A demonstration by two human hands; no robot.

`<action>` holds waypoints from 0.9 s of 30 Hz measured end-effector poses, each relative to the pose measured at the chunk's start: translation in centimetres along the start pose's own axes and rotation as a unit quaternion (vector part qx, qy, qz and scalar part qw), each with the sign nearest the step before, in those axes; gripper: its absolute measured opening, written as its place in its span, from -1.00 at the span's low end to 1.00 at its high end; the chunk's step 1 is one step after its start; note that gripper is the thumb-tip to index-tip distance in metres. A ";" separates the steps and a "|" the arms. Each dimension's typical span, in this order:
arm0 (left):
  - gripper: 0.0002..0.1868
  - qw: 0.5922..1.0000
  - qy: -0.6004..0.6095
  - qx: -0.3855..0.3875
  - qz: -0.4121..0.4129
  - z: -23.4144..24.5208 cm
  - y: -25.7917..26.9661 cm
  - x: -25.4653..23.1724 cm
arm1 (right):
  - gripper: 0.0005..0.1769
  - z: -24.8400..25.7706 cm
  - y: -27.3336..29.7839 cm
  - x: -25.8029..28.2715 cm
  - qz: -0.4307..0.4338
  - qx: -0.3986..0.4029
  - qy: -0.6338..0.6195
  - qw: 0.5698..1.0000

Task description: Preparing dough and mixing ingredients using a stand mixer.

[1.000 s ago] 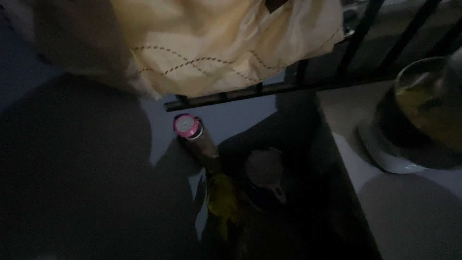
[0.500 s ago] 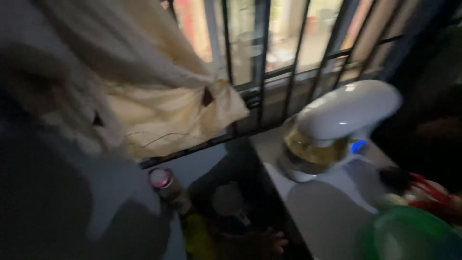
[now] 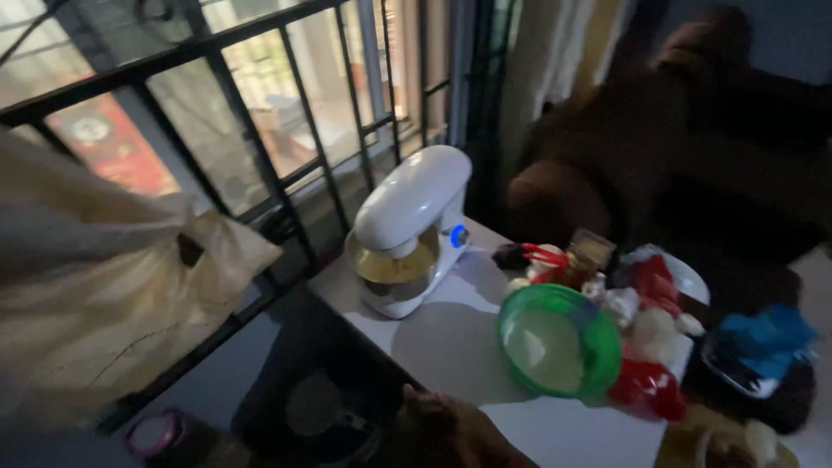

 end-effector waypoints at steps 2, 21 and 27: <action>-0.19 0.999 0.005 0.016 0.038 -4.2 -2.2 -1.5 | -0.33 1.6 -3.5 5.3 0.013 -0.019 -0.008 1.000; -0.49 0.863 -0.333 0.321 -0.202 -30.2 5.0 1.8 | -0.44 18.6 -3.4 13.8 -0.165 -0.330 -0.009 0.929; -0.49 0.452 -0.544 0.512 -0.488 -32.8 9.1 4.0 | -0.41 21.9 0.4 5.9 -0.103 -0.246 -0.333 0.904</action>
Point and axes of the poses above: each hand's wrist, its own y-axis away from the middle knuckle, its own z-axis out of the back of the hand, x = y × z, the point moved 4 cm from there along -y, towards the middle knuckle, and after that the axes turned 5 degrees about y, right-handed, at the moved point
